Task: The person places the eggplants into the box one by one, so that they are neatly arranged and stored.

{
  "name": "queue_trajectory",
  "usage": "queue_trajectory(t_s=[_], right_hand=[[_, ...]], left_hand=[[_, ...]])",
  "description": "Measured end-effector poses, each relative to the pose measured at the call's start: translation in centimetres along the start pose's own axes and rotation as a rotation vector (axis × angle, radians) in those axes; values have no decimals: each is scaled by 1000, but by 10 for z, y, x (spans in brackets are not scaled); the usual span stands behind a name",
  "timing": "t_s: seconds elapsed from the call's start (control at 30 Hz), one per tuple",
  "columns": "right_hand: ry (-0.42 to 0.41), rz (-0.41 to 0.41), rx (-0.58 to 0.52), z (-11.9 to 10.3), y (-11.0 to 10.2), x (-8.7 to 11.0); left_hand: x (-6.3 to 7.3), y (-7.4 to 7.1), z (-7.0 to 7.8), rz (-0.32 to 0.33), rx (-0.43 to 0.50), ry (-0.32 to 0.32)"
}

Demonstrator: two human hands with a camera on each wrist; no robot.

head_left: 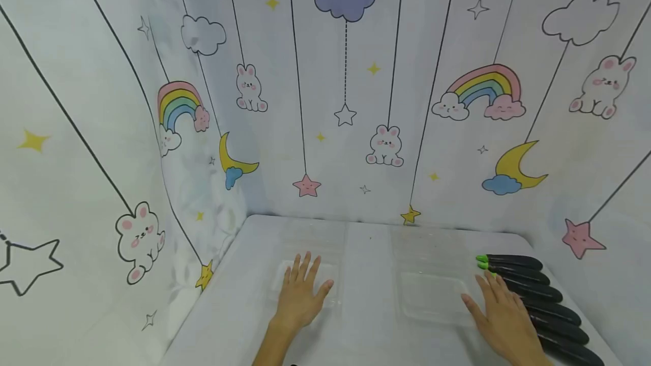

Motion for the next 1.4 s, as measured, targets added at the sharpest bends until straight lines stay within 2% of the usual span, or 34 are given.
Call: queue_trajectory(t_s=[0.13,0.4,0.53,0.7,0.93,1.07,1.27,1.4], right_hand=[[-1,7,4,10,-4,0],[46,-75,27,27,-7,-1],[57,-91,32,34,-9,1],[62,-76,35,41,-10,3],[100,-43,93,51,-12,7],[130,-24,121,58,-13,10],[86,-12,116,68,-18,13],[86,-19,128,74,-21,16]], left_hand=[[-2,2,8,-8,14,-3],[-6,10,25,-51,46,17],[-10,13,35,-32,65,45],[-14,20,43,-16,72,70],[-15,23,57,-106,106,65],[-18,29,64,-112,123,79],[-20,36,75,-150,213,75],[-20,41,82,-150,268,85]])
Point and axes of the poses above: each hand's wrist, its own x-axis away from the middle knuckle, its own y-axis out of the palm, z = x × y, the point moved 4 cm from there along -x, towards the middle knuckle, and after that the axes turned 4 degrees about y, right-handed, at the moved point
